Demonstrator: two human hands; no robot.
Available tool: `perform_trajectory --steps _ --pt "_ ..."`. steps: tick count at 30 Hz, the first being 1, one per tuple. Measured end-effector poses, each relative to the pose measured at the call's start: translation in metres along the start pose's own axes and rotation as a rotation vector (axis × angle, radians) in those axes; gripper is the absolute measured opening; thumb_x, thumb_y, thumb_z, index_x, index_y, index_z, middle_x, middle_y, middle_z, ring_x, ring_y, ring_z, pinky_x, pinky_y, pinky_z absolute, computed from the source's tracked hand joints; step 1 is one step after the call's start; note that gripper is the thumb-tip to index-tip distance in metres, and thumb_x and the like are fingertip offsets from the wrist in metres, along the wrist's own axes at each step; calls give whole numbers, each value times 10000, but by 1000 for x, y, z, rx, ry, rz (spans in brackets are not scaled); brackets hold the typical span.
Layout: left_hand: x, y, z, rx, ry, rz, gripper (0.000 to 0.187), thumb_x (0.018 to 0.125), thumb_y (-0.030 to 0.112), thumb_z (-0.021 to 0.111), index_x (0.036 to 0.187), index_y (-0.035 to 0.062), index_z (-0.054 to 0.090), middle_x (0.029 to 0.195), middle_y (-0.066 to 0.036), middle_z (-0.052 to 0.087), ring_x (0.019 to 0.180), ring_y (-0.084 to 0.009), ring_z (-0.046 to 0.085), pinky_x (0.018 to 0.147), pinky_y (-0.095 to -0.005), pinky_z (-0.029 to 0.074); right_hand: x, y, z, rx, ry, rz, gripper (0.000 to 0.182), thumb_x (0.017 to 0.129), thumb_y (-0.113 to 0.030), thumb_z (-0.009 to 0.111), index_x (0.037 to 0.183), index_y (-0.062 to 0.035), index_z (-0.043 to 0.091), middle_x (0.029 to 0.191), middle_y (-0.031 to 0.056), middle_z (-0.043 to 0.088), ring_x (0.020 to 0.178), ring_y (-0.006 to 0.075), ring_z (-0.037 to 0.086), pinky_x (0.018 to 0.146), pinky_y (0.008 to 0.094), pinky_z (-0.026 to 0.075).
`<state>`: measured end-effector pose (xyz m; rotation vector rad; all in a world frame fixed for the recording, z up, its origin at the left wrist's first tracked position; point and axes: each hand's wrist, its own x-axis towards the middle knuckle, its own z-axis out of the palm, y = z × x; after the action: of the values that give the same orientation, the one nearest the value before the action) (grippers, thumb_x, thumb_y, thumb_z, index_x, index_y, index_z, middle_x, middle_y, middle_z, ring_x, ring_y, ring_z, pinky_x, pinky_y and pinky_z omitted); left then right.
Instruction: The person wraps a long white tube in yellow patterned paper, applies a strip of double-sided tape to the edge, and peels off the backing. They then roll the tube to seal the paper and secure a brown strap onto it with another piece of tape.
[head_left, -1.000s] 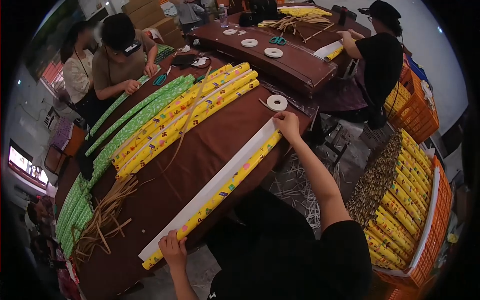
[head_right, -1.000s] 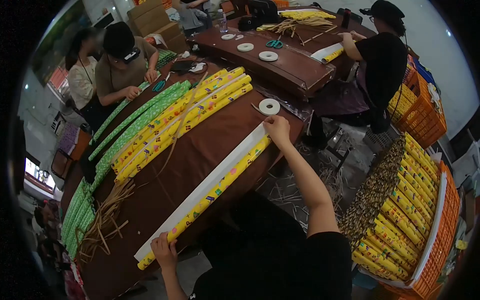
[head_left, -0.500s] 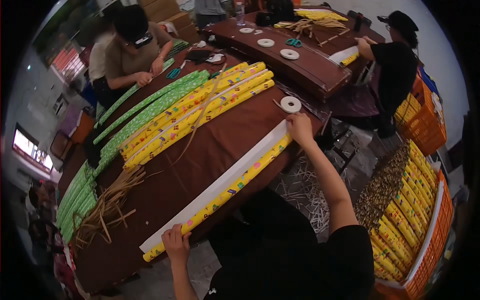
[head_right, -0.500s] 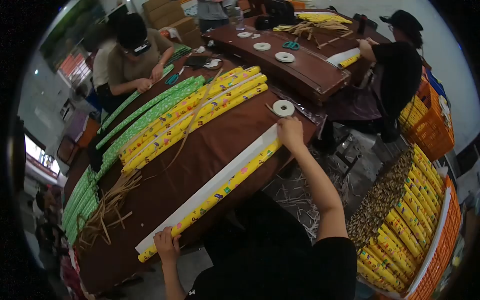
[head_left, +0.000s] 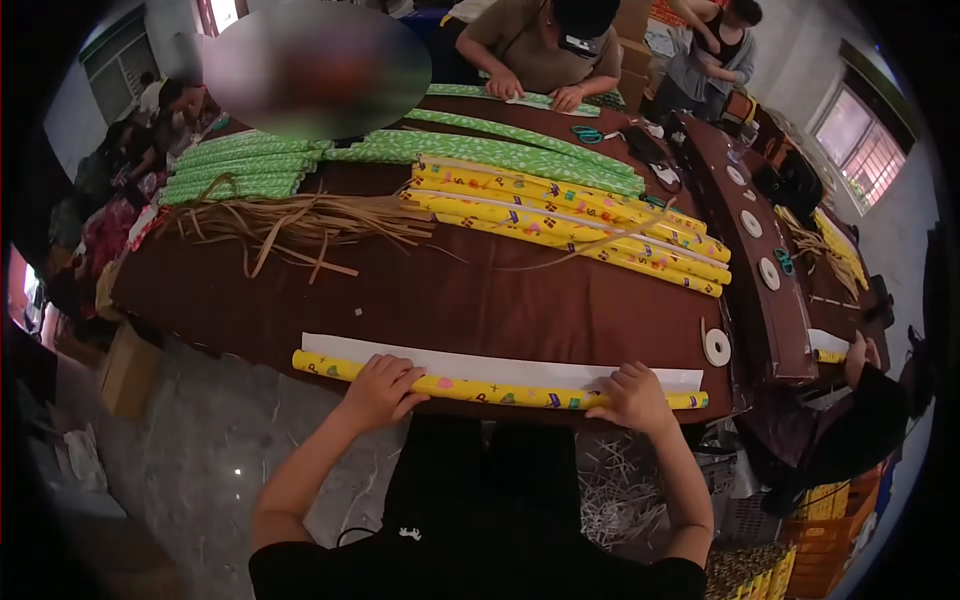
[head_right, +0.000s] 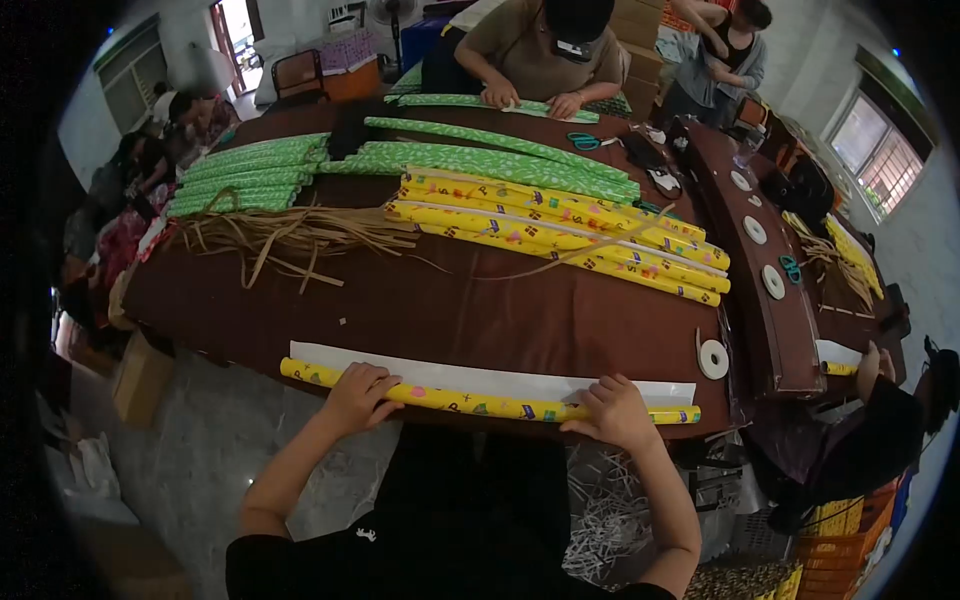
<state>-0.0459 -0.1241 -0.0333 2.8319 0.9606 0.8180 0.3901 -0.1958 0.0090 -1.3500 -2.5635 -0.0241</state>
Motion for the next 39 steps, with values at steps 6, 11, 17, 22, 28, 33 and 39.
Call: perform_trajectory --steps 6,11,17,22,28,33,39 --pt "2 4 3 13 5 48 432 759 276 757 1103 55 617 965 -93 565 870 -276 549 782 -394 452 108 50 15 -150 388 89 268 818 -213 678 1017 -34 675 1016 115 611 967 284 584 844 401 473" --pt "9 8 9 -11 6 11 418 768 271 749 1102 48 632 946 -86 571 865 -272 549 775 -391 453 164 107 76 -690 178 -133 372 827 -155 553 1175 -44 628 1164 93 590 1153 236 523 968 374 429" --pt "22 22 25 -39 41 42 430 802 273 731 1133 21 625 977 -90 593 868 -277 557 780 -392 458 183 95 55 -652 357 -147 270 826 -169 552 1030 -35 671 1236 92 568 1233 256 486 1094 426 353" --pt "23 23 20 -128 -15 -44 645 820 296 710 1362 25 490 971 -126 616 836 -300 567 759 -400 467 178 101 46 -538 64 -87 124 808 -140 568 747 -86 661 809 102 638 919 276 638 860 417 514" --pt "24 21 27 -248 -86 -142 852 853 279 683 1533 97 203 926 -124 614 852 -309 570 788 -402 466 153 -44 -63 731 -561 548 253 948 -158 515 822 19 643 601 150 604 549 193 613 508 351 464" --pt "23 19 22 -129 -145 -65 728 912 305 619 1535 223 251 1046 -99 623 845 -269 556 792 -389 460 87 -87 -12 1594 -857 1027 246 974 -280 463 959 -49 548 516 76 447 364 137 330 392 274 341" --pt "23 14 36 23 63 137 449 889 249 599 1336 257 567 1239 1 641 723 -218 569 684 -353 475 64 -137 22 1967 -832 1043 292 1035 -296 415 1056 -21 510 712 122 604 544 178 548 566 335 484"
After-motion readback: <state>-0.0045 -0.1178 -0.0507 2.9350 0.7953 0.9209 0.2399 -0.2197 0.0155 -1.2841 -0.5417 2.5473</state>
